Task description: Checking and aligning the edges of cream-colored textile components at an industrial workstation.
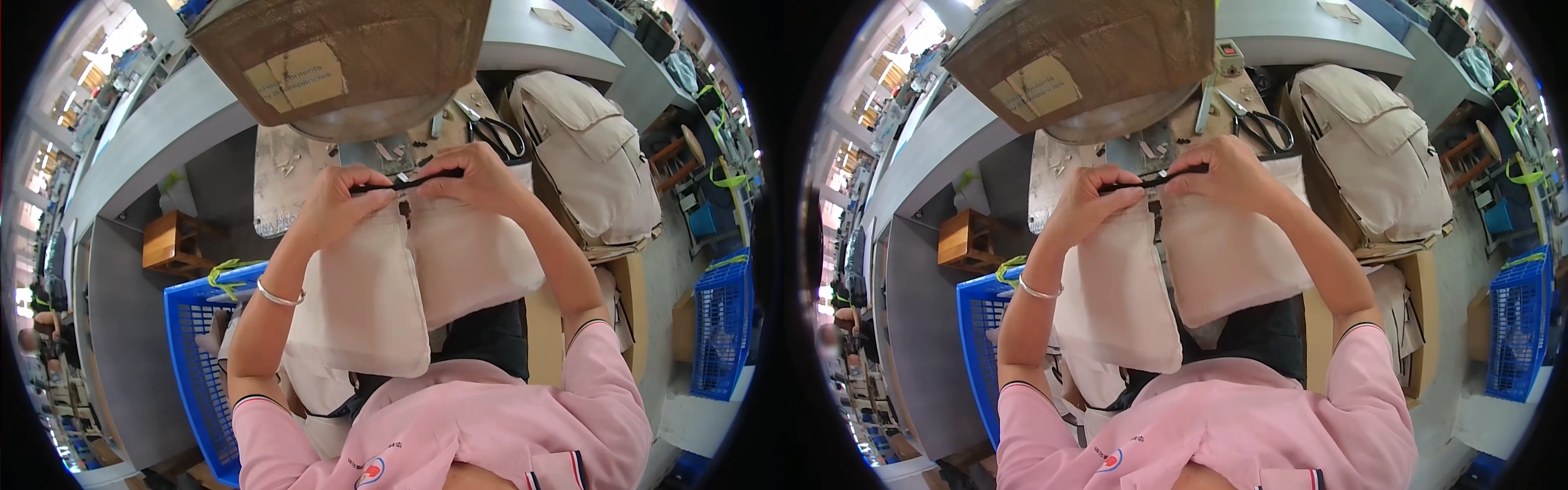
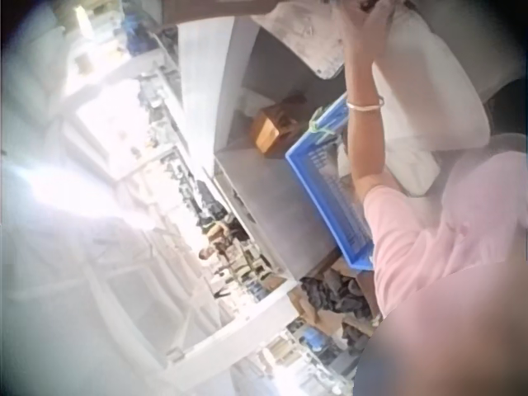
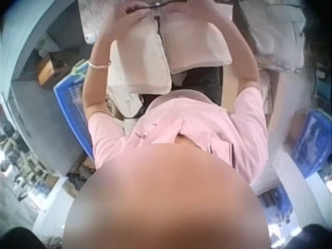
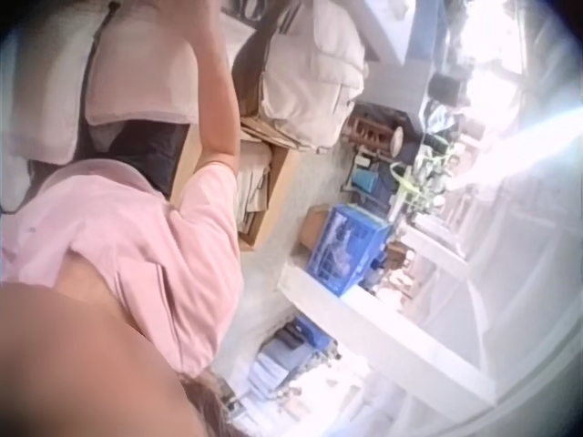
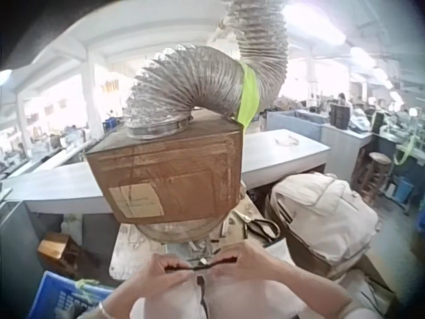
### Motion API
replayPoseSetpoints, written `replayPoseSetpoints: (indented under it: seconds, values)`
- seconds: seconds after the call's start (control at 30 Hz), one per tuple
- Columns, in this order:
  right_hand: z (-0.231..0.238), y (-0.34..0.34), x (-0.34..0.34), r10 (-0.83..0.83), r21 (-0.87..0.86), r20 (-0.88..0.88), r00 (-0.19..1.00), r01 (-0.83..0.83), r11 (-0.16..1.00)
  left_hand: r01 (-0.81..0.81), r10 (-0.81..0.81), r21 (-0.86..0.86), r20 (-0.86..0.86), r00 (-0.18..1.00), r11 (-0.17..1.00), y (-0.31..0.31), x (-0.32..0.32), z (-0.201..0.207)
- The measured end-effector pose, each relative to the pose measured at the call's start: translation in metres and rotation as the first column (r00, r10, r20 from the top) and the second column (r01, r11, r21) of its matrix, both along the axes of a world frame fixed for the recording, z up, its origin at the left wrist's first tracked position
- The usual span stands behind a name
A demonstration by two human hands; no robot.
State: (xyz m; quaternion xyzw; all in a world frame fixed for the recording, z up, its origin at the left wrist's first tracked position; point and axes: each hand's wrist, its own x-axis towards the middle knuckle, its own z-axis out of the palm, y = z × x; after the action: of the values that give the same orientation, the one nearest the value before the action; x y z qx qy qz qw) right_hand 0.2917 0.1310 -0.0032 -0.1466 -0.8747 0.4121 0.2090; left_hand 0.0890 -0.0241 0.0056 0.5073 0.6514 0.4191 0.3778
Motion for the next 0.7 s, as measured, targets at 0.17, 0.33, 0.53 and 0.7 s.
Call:
replayPoseSetpoints:
  seconds: [0.17, 0.33, 0.53, 0.7]
  values:
    - [-0.005, 0.032, -0.038, 0.001, -0.035, 0.084, 0.996, 0.002, 0.999, -0.080, 0.079, 0.001, 0.091, 0.993, 0.997, 0.022, -0.026, -0.005]
    - [-0.010, 0.043, -0.061, 0.044, -0.394, -0.071, 0.997, -0.068, 0.917, -0.182, 0.156, 0.047, 0.343, 0.926, 0.982, 0.035, -0.040, -0.013]
    - [-0.006, 0.053, -0.069, 0.026, -0.451, -0.066, 0.997, -0.053, 0.891, -0.241, 0.234, -0.037, 0.423, 0.875, 0.970, 0.041, -0.047, -0.008]
    - [0.010, 0.048, -0.067, 0.004, -0.512, 0.023, 1.000, 0.008, 0.859, -0.267, 0.248, -0.029, 0.473, 0.845, 0.963, 0.044, -0.051, -0.011]
